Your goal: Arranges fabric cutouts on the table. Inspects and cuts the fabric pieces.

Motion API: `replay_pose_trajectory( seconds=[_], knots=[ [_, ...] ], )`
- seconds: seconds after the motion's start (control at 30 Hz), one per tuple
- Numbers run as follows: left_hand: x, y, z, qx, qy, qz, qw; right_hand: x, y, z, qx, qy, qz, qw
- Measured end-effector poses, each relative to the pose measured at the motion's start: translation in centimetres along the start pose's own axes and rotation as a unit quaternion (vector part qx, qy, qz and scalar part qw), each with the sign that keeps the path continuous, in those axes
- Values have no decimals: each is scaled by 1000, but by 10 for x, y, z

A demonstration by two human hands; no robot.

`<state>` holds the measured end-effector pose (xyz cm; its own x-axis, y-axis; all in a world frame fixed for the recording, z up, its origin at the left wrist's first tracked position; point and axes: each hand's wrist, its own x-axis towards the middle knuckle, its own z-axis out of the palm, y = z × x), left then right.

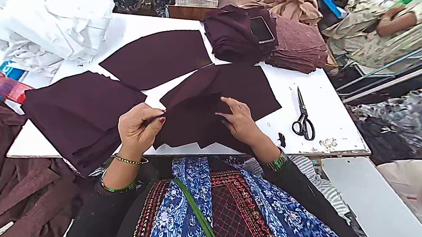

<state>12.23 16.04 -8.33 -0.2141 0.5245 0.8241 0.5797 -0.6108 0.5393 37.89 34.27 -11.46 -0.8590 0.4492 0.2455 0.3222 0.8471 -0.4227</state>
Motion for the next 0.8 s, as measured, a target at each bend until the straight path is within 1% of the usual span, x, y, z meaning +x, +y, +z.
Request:
replay_pose_trajectory(
  seconds=[0.1, 0.2, 0.27, 0.3, 0.37, 0.43, 0.47, 0.5, 0.57, 0.67, 0.73, 0.8],
  knots=[
    [4, 13, -7, 56, -31, 70, 995, 40, 2, 13, -25, -29, 24, 999],
    [8, 23, -17, 87, -62, 134, 985, 69, 4, 24, -10, -15, -14, 1000],
    [8, 29, -25, 106, -58, 151, 981, 80, 4, 25, 3, -14, -51, 999],
    [7, 32, -32, 122, -44, 147, 981, 83, 3, 23, 7, -12, -69, 998],
    [4, 35, -51, 172, 11, 126, 977, 86, 3, 15, 4, 18, -90, 996],
    [6, 36, -74, 211, 85, 91, 969, 87, 4, -2, -10, 75, -94, 993],
    [7, 36, -85, 211, 119, 70, 968, 87, 4, -13, -16, 105, -94, 990],
    [8, 36, -95, 198, 147, 48, 968, 87, 2, -27, -17, 131, -96, 987],
    [8, 37, -114, 161, 176, 6, 971, 87, -6, -54, -11, 179, -115, 977],
    [8, 42, -133, 96, 216, -46, 970, 86, -32, -95, 24, 231, -153, 961],
    [8, 44, -144, 64, 245, -63, 965, 87, -42, -114, 68, 249, -186, 948],
    [7, 47, -154, 32, 260, -59, 963, 89, -49, -126, 128, 257, -210, 935]
  ],
)
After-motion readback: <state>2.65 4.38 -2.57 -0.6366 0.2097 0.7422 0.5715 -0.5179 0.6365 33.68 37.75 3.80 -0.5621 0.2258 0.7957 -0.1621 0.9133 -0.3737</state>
